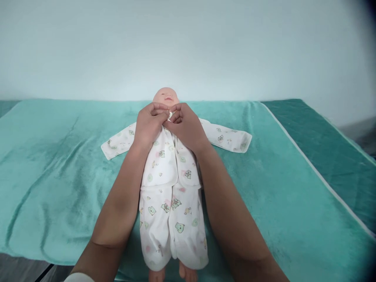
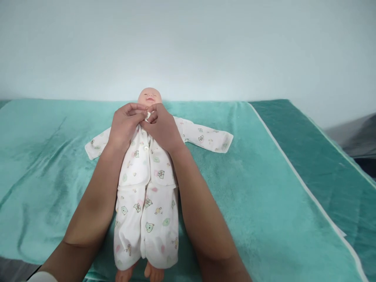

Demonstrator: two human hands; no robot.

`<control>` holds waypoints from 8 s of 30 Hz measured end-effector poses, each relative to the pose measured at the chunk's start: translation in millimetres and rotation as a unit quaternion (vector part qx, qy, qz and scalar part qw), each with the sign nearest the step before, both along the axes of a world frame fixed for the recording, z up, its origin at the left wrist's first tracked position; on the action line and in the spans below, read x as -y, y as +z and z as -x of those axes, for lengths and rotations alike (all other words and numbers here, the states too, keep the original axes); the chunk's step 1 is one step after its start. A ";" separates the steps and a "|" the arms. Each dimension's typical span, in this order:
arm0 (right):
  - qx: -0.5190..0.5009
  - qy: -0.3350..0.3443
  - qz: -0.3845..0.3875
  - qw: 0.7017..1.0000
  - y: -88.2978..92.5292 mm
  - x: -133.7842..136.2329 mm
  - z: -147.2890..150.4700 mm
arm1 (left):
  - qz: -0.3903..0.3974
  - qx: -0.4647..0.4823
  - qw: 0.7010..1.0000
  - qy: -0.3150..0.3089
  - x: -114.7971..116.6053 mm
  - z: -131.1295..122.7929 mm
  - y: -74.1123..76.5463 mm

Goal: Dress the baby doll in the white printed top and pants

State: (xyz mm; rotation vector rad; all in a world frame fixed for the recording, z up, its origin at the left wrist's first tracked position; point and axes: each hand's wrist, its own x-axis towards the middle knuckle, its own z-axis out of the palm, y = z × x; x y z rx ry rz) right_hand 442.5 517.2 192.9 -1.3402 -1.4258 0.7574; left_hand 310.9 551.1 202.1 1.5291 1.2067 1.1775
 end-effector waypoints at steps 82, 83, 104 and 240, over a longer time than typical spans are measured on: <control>-0.144 -0.062 -0.028 0.987 -22.0 50.6 -0.1 | -0.141 -0.044 0.985 -0.090 33.6 27.1 -22.2; -0.144 -0.063 -0.028 0.987 -22.2 50.8 0.1 | -0.139 -0.042 0.985 -0.095 33.1 27.8 -22.2; -0.081 -0.030 -0.041 0.995 -19.6 55.7 1.7 | -0.100 -0.053 0.986 -0.119 31.8 29.2 -19.4; -0.186 0.188 0.117 0.957 8.1 88.0 -15.3 | 0.097 0.023 0.962 -0.254 65.8 40.7 11.7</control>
